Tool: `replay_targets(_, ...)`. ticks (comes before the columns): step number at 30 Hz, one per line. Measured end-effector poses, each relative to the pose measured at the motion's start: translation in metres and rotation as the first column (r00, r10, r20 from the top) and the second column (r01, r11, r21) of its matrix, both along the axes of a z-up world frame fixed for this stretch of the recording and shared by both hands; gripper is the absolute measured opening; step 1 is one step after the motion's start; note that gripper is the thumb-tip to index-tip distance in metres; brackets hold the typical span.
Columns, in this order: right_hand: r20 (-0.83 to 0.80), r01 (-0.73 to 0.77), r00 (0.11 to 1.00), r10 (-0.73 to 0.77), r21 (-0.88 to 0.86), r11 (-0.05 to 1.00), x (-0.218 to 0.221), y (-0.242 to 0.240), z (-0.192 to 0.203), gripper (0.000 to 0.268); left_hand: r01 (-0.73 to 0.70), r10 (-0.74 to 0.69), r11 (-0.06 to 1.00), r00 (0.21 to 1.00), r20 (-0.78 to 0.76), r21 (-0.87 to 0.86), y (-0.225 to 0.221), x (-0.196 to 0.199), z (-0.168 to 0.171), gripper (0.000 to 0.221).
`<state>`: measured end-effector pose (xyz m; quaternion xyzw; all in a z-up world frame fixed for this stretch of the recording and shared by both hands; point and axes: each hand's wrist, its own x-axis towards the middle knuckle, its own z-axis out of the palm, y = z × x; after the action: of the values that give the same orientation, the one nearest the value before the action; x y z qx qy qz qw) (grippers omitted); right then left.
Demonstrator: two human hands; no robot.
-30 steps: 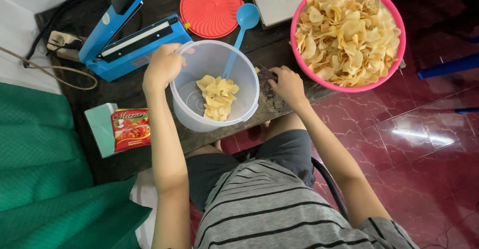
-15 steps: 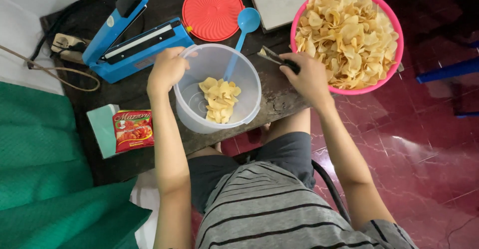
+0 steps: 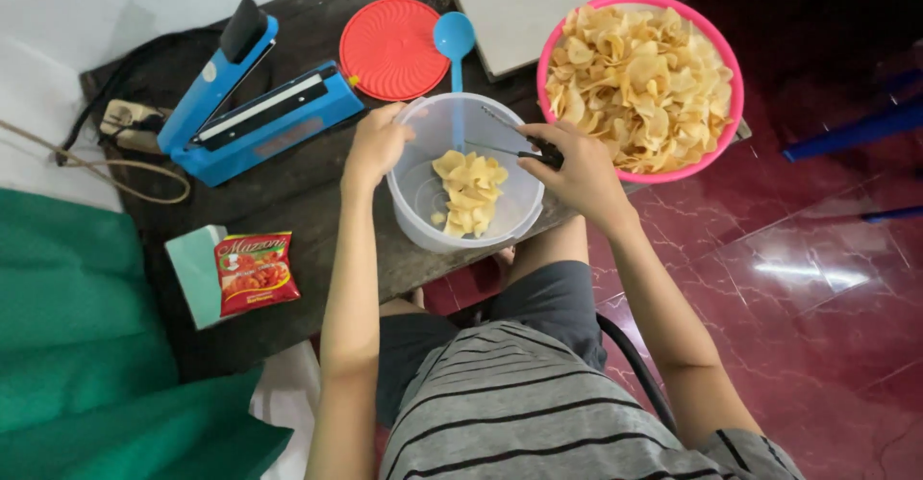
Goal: Scooping chips from a large bowl into a smaller plastic container using a scoop and hands.
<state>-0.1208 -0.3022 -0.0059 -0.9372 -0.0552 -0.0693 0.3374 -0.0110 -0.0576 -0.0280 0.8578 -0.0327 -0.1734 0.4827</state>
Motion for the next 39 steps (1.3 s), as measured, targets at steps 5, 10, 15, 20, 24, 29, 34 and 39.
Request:
replay_targets(5,0.078,0.053,0.995,-0.063,0.116,0.992,-0.007,-0.016,-0.023,0.037,-0.009,0.01,0.995,1.0,0.015,-0.097,-0.034,0.001,-0.02,0.042)
replay_targets(10,0.173,0.126,0.972,-0.159,0.186,0.974,-0.012,-0.031,-0.04,0.039,-0.042,0.044,0.983,0.999,0.008,-0.181,-0.057,-0.007,-0.017,0.038)
replay_targets(15,0.15,0.139,0.963,-0.224,0.438,0.888,-0.018,-0.038,-0.037,0.043,-0.113,0.123,0.98,0.991,0.055,-0.164,-0.06,0.007,-0.058,0.035)
replay_targets(20,0.188,0.301,0.889,-0.418,0.447,0.842,-0.017,-0.069,-0.029,0.038,-0.122,0.143,0.967,0.986,0.083,-0.224,-0.06,-0.002,-0.051,0.037)
replay_targets(24,0.242,0.475,0.828,-0.506,0.176,0.862,-0.014,-0.103,-0.035,0.037,-0.029,0.108,0.937,0.972,0.209,-0.348,-0.059,-0.001,-0.052,0.046)
replay_targets(29,0.144,0.561,0.823,-0.549,-0.068,0.825,-0.005,-0.116,-0.051,0.036,0.13,-0.02,0.943,0.942,0.334,-0.307,-0.066,-0.003,-0.039,0.039)
replay_targets(34,0.134,0.56,0.828,-0.544,-0.201,0.803,0.008,-0.131,-0.082,0.032,0.196,-0.101,0.965,0.89,0.444,-0.175,-0.069,-0.001,-0.033,0.033)
replay_targets(39,0.076,0.533,0.845,-0.53,-0.205,0.821,0.012,-0.135,-0.085,0.025,0.223,-0.195,0.974,0.78,0.594,0.026,-0.069,0.0,-0.041,0.037)
